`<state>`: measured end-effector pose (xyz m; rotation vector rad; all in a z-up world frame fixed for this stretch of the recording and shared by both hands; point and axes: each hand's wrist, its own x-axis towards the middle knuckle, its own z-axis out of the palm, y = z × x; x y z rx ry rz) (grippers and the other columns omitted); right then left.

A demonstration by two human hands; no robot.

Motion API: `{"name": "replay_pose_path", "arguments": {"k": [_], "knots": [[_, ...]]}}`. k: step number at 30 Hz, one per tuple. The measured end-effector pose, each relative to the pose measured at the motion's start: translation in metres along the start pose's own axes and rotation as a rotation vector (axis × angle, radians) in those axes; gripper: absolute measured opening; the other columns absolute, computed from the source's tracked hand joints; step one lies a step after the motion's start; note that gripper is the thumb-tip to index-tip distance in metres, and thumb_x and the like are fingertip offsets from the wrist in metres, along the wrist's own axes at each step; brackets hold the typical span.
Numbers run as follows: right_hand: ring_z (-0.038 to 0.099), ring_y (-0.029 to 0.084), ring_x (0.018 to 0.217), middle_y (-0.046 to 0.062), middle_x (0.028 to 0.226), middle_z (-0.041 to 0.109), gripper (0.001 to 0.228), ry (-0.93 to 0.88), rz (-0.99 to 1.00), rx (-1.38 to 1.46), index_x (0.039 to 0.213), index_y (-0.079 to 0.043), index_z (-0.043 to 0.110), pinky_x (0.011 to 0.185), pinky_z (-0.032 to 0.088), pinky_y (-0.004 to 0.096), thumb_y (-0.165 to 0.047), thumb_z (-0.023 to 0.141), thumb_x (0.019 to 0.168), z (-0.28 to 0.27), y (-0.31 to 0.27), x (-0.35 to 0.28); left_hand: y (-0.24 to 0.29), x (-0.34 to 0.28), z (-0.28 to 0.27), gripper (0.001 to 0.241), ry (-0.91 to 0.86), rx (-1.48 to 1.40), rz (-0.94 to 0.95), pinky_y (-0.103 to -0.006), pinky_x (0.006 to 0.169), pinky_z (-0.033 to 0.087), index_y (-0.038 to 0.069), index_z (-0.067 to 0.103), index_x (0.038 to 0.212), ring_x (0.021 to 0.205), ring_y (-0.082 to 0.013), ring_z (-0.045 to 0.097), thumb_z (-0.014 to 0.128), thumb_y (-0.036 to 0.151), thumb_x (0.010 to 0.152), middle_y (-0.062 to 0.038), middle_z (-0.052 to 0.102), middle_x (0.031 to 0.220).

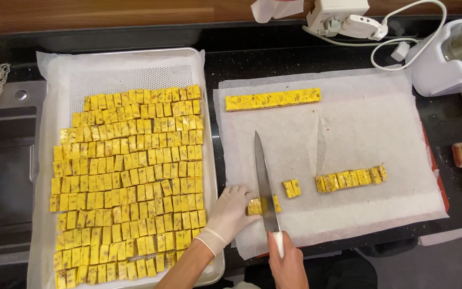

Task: Cutting long strips of yellow pastry into small rectangular pieces and arranging them on a tray

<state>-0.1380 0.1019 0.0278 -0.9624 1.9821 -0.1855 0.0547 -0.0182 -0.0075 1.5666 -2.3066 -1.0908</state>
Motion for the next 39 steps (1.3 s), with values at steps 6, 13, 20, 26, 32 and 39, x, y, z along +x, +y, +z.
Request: {"name": "replay_pose_path", "arguments": {"k": [6, 13, 20, 26, 32, 39], "knots": [[0.074, 0.037, 0.059, 0.008, 0.062, 0.065, 0.039, 0.103, -0.154, -0.077, 0.093, -0.013, 0.063, 0.066, 0.05, 0.043, -0.049, 0.066, 0.11, 0.015, 0.037, 0.016, 0.002, -0.002, 0.005, 0.07, -0.033, -0.02, 0.021, -0.0476, 0.115, 0.05, 0.011, 0.067, 0.156, 0.13, -0.037, 0.06, 0.087, 0.047, 0.099, -0.01, 0.069, 0.14], [0.078, 0.037, 0.069, 0.01, 0.069, 0.071, 0.04, 0.075, -0.048, -0.042, 0.096, -0.013, 0.062, 0.077, 0.058, 0.036, -0.05, 0.063, 0.112, 0.01, 0.012, 0.002, -0.003, -0.005, 0.013, 0.067, 0.051, -0.024, 0.088, -0.0491, 0.116, 0.049, 0.009, 0.068, 0.154, 0.131, -0.0387, 0.06, 0.086, 0.044, 0.1, -0.012, 0.069, 0.143], [0.074, 0.041, 0.068, 0.014, 0.066, 0.07, 0.039, 0.089, -0.073, -0.05, 0.099, -0.013, 0.066, 0.074, 0.055, 0.042, -0.05, 0.064, 0.111, 0.012, 0.014, 0.001, -0.01, -0.003, 0.025, 0.065, 0.093, 0.022, 0.128, -0.0488, 0.114, 0.048, 0.007, 0.07, 0.152, 0.129, -0.0397, 0.061, 0.085, 0.046, 0.101, -0.015, 0.068, 0.141], [0.076, 0.042, 0.071, 0.015, 0.067, 0.073, 0.041, 0.087, -0.066, -0.063, 0.1, -0.013, 0.065, 0.073, 0.053, 0.044, -0.053, 0.063, 0.11, 0.014, 0.013, 0.002, -0.012, -0.002, 0.028, 0.063, 0.101, -0.003, 0.121, -0.0478, 0.11, 0.049, 0.009, 0.071, 0.15, 0.122, -0.0385, 0.062, 0.086, 0.044, 0.1, -0.012, 0.068, 0.136], [0.074, 0.054, 0.098, 0.021, 0.094, 0.082, 0.039, 0.161, -0.056, -0.196, 0.115, -0.02, 0.063, 0.079, 0.052, 0.059, -0.058, 0.058, 0.111, 0.039, 0.026, 0.006, -0.005, -0.001, 0.015, 0.059, 0.102, 0.001, 0.133, -0.0493, 0.109, 0.051, 0.008, 0.074, 0.143, 0.115, -0.0373, 0.066, 0.091, 0.038, 0.095, -0.011, 0.071, 0.126], [0.074, 0.054, 0.078, 0.025, 0.072, 0.076, 0.038, 0.207, -0.07, -0.185, 0.108, -0.016, 0.054, 0.069, 0.046, 0.061, -0.052, 0.061, 0.113, 0.045, 0.011, -0.003, 0.044, 0.053, -0.089, 0.059, 0.207, 0.133, 0.223, -0.0521, 0.138, 0.025, 0.002, 0.051, 0.169, 0.166, -0.0361, 0.039, 0.046, 0.035, 0.12, -0.021, 0.047, 0.178]]}}
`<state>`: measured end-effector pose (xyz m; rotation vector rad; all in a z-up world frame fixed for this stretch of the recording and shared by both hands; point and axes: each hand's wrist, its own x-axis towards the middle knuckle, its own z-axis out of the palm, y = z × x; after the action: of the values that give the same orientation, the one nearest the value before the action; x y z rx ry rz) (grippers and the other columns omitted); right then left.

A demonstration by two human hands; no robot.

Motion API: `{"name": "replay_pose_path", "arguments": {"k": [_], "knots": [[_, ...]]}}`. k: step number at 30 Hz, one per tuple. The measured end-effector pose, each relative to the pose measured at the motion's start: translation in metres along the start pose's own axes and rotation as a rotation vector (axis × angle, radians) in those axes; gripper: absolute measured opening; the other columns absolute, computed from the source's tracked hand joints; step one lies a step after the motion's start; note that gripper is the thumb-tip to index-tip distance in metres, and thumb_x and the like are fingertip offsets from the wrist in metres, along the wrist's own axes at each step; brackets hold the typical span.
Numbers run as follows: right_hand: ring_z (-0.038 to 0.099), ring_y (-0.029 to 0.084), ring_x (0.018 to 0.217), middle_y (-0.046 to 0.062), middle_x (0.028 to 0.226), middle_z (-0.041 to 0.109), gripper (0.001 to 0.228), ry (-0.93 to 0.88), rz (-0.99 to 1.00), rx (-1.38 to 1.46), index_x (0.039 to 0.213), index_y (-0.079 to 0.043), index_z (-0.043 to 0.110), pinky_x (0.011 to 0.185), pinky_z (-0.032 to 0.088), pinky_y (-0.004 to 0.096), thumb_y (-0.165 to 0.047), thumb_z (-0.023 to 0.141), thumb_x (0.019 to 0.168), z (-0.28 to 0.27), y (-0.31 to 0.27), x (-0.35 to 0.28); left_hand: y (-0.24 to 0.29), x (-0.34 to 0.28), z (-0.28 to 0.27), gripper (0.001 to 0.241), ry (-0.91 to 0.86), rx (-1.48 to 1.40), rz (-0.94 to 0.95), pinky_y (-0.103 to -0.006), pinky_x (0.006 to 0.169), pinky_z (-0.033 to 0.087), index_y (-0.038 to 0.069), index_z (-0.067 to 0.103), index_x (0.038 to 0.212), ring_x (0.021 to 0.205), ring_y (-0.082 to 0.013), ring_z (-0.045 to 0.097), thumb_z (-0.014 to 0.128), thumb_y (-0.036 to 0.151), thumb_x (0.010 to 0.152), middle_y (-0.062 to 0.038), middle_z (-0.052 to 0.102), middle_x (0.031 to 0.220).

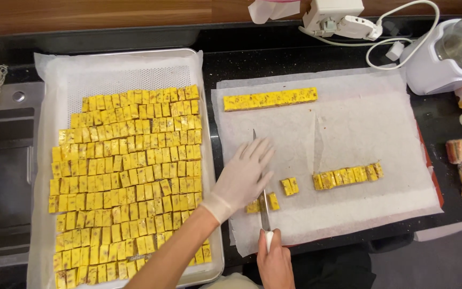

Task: Cutting long strips of yellow pastry into small rectangular pieces and arranging them on a tray

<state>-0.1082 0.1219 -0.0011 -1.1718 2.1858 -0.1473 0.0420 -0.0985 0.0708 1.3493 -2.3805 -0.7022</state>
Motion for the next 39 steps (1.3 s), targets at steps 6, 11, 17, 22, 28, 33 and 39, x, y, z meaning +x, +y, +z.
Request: {"name": "replay_pose_path", "arguments": {"k": [6, 11, 17, 22, 28, 33, 39], "knots": [[0.073, 0.043, 0.056, 0.016, 0.059, 0.068, 0.037, 0.105, -0.126, -0.15, 0.108, -0.018, 0.051, 0.047, 0.051, 0.055, -0.052, 0.063, 0.113, 0.015, 0.006, 0.0, -0.03, 0.066, 0.061, 0.077, -0.177, 0.463, 0.32, -0.0569, 0.142, 0.015, 0.01, 0.029, 0.18, 0.175, -0.0282, 0.021, 0.036, 0.053, 0.117, -0.012, 0.022, 0.191], [0.071, 0.045, 0.049, 0.017, 0.054, 0.063, 0.034, 0.202, -0.256, -0.155, 0.106, -0.014, 0.05, 0.037, 0.044, 0.055, -0.043, 0.067, 0.113, 0.026, 0.015, 0.001, -0.038, 0.064, 0.075, 0.074, -0.136, 0.44, 0.308, -0.0598, 0.142, 0.015, 0.007, 0.029, 0.18, 0.174, -0.0314, 0.025, 0.038, 0.042, 0.115, -0.012, 0.028, 0.189], [0.073, 0.043, 0.052, 0.015, 0.056, 0.066, 0.035, 0.166, -0.233, -0.161, 0.106, -0.013, 0.05, 0.039, 0.049, 0.053, -0.042, 0.068, 0.113, 0.034, 0.02, 0.005, -0.038, 0.065, 0.081, 0.073, -0.153, 0.465, 0.296, -0.0591, 0.141, 0.017, 0.008, 0.031, 0.179, 0.174, -0.0326, 0.027, 0.04, 0.039, 0.114, -0.012, 0.031, 0.188], [0.071, 0.044, 0.051, 0.016, 0.054, 0.063, 0.035, 0.221, -0.249, -0.168, 0.103, -0.014, 0.05, 0.039, 0.046, 0.054, -0.042, 0.07, 0.112, 0.029, 0.01, 0.001, -0.037, 0.067, 0.083, 0.072, -0.165, 0.458, 0.294, -0.058, 0.141, 0.018, 0.008, 0.032, 0.179, 0.173, -0.0329, 0.027, 0.041, 0.037, 0.114, -0.011, 0.033, 0.187], [0.071, 0.044, 0.05, 0.016, 0.055, 0.064, 0.035, 0.201, -0.214, -0.134, 0.11, -0.013, 0.052, 0.04, 0.049, 0.054, -0.046, 0.065, 0.114, 0.044, 0.016, 0.009, -0.04, 0.068, 0.087, 0.071, -0.206, 0.482, 0.292, -0.0575, 0.142, 0.015, 0.008, 0.031, 0.179, 0.174, -0.0335, 0.025, 0.039, 0.034, 0.114, -0.011, 0.031, 0.188], [0.073, 0.051, 0.061, 0.022, 0.063, 0.069, 0.035, 0.252, -0.248, -0.209, 0.113, -0.016, 0.051, 0.048, 0.052, 0.063, -0.049, 0.061, 0.115, 0.053, 0.022, 0.031, -0.057, 0.076, 0.106, 0.075, -0.22, 0.502, 0.26, -0.0572, 0.141, 0.015, 0.006, 0.027, 0.18, 0.173, -0.0334, 0.026, 0.041, 0.037, 0.113, -0.013, 0.03, 0.188], [0.074, 0.06, 0.085, 0.031, 0.079, 0.076, 0.044, 0.151, -0.278, -0.048, 0.131, -0.008, 0.062, 0.075, 0.055, 0.068, -0.047, 0.064, 0.112, 0.03, 0.027, 0.026, 0.005, -0.023, 0.032, 0.062, 0.046, 0.148, 0.015, -0.0567, 0.135, 0.03, -0.003, 0.048, 0.167, 0.153, -0.0394, 0.052, 0.052, 0.031, 0.115, -0.024, 0.053, 0.172]]}}
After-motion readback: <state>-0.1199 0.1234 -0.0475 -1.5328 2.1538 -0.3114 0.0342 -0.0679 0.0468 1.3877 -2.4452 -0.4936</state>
